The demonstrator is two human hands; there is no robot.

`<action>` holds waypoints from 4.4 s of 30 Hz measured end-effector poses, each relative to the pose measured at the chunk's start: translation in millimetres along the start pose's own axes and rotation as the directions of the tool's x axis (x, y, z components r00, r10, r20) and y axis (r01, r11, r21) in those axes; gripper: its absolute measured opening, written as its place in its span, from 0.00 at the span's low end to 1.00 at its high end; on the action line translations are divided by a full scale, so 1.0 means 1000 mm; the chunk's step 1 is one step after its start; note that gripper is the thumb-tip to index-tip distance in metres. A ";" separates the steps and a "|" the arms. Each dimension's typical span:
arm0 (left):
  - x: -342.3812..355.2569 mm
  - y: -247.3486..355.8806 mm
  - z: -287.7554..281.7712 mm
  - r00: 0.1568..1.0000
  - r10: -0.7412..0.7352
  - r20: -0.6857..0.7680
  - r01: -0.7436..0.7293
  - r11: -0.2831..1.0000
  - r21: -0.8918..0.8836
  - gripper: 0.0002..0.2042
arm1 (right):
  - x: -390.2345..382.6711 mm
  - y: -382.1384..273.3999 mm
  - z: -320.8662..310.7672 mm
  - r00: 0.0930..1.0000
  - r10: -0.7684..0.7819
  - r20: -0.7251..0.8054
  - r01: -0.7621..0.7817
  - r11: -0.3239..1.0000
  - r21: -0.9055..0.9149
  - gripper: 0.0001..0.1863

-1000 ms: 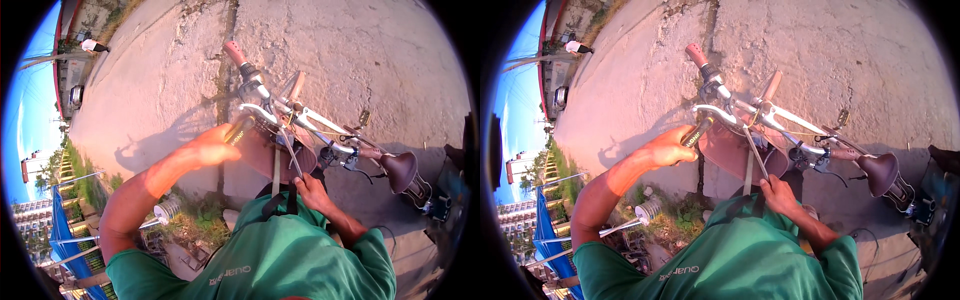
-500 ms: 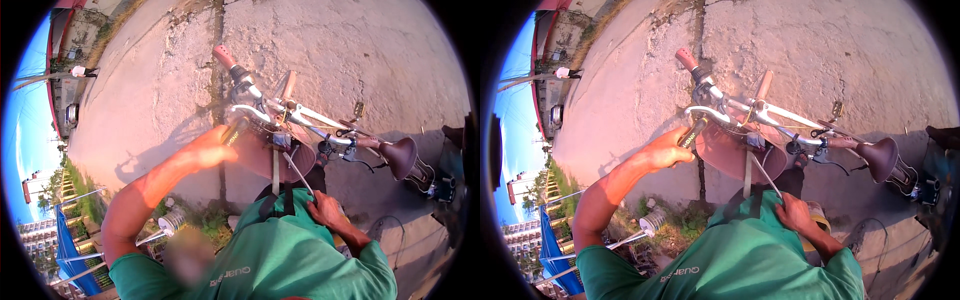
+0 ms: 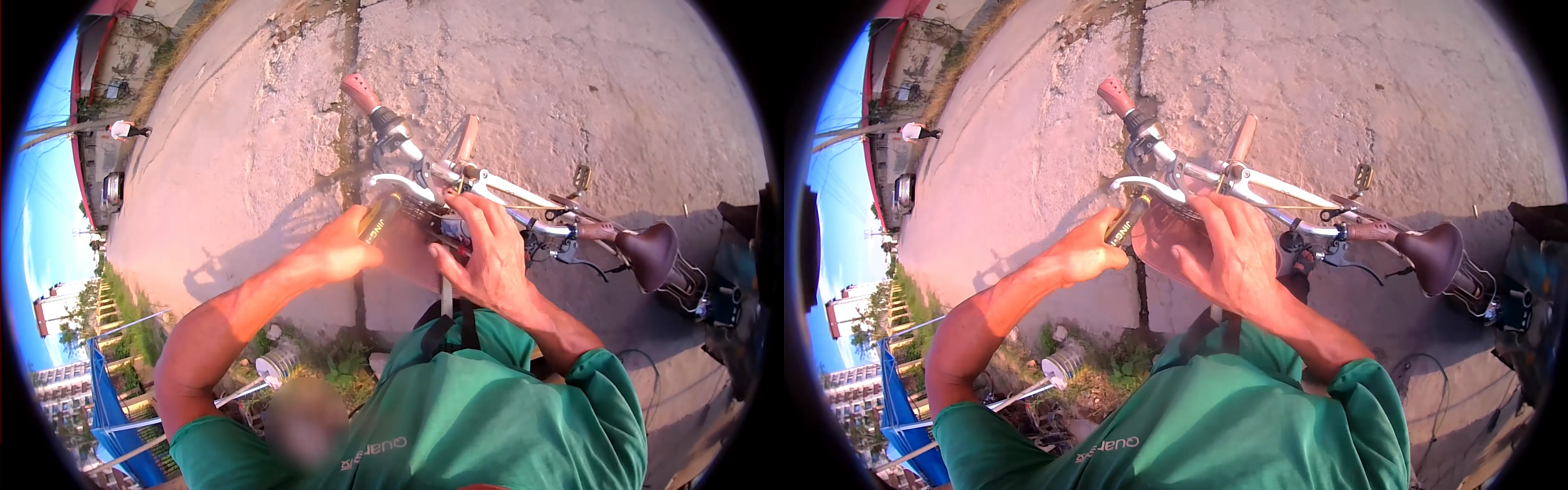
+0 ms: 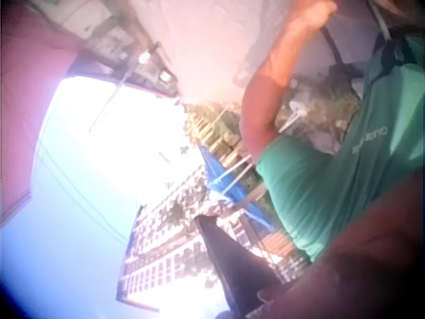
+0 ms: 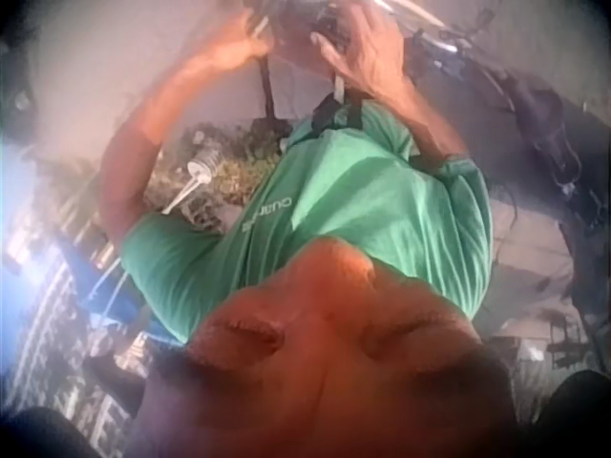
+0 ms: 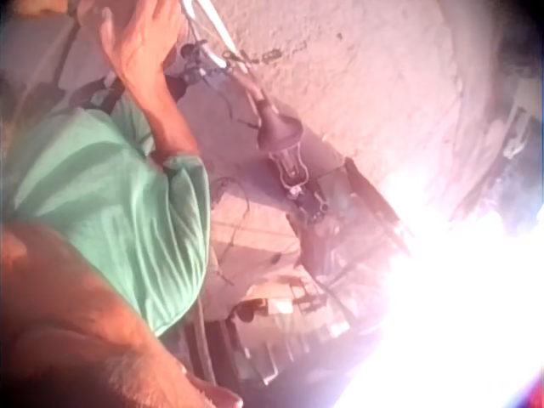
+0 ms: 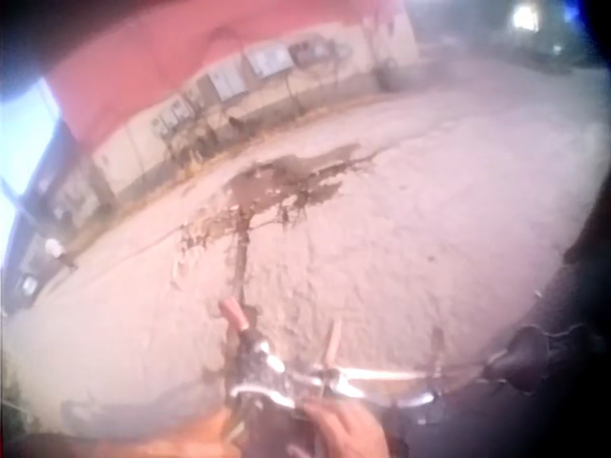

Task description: The person selects components from a bucket and uses pliers, a screwdriver, a hammer, and a file to adjust and repair parts of a bicycle's handlebars and frame.

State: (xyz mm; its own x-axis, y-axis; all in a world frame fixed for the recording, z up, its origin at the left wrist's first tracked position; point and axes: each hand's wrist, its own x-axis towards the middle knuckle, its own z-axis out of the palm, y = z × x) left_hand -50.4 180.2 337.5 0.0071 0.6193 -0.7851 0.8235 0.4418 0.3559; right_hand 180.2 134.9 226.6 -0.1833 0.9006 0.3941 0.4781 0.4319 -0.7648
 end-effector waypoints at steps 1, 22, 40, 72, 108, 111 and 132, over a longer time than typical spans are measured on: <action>0.003 0.000 -0.001 0.999 0.042 -0.015 -0.042 0.999 0.019 0.34 | 0.019 0.004 0.012 0.998 -0.015 -0.054 0.014 1.000 -0.024 0.40; 0.018 -0.030 -0.010 0.992 0.127 0.014 -0.128 0.992 0.006 0.28 | 0.074 0.031 0.071 0.979 0.182 0.095 -0.179 0.983 -0.040 0.43; 0.034 -0.087 0.010 0.981 0.174 -0.083 -0.153 0.966 0.209 0.36 | 0.141 0.152 0.055 0.545 0.050 0.837 -0.609 0.709 0.355 0.23; 0.053 -0.147 0.106 0.857 0.504 0.112 -0.209 0.537 -0.817 0.25 | 0.109 0.080 0.025 0.822 0.152 0.549 -0.226 0.972 0.069 0.26; 0.124 -0.037 0.259 0.795 0.440 -0.418 -0.100 -0.584 -0.805 0.21 | 0.138 0.099 0.036 0.501 0.262 0.825 -0.489 0.872 0.020 0.24; 0.110 -0.038 0.250 0.837 0.384 -0.390 -0.154 -0.519 -0.841 0.20 | 0.141 0.101 0.034 0.483 0.222 0.847 -0.500 0.864 0.059 0.24; 0.063 -0.079 0.293 0.886 0.247 -0.393 -0.423 0.084 -0.902 0.24 | 0.153 0.106 0.046 0.449 0.184 0.874 -0.645 0.744 0.175 0.25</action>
State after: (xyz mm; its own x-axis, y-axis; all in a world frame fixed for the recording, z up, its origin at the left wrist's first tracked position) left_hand 51.1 -6.1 111.5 -0.0135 0.9126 -0.4086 -0.4459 0.3603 0.8194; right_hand 163.5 320.5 181.9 -0.7456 0.5261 -0.4091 0.3232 -0.2515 -0.9123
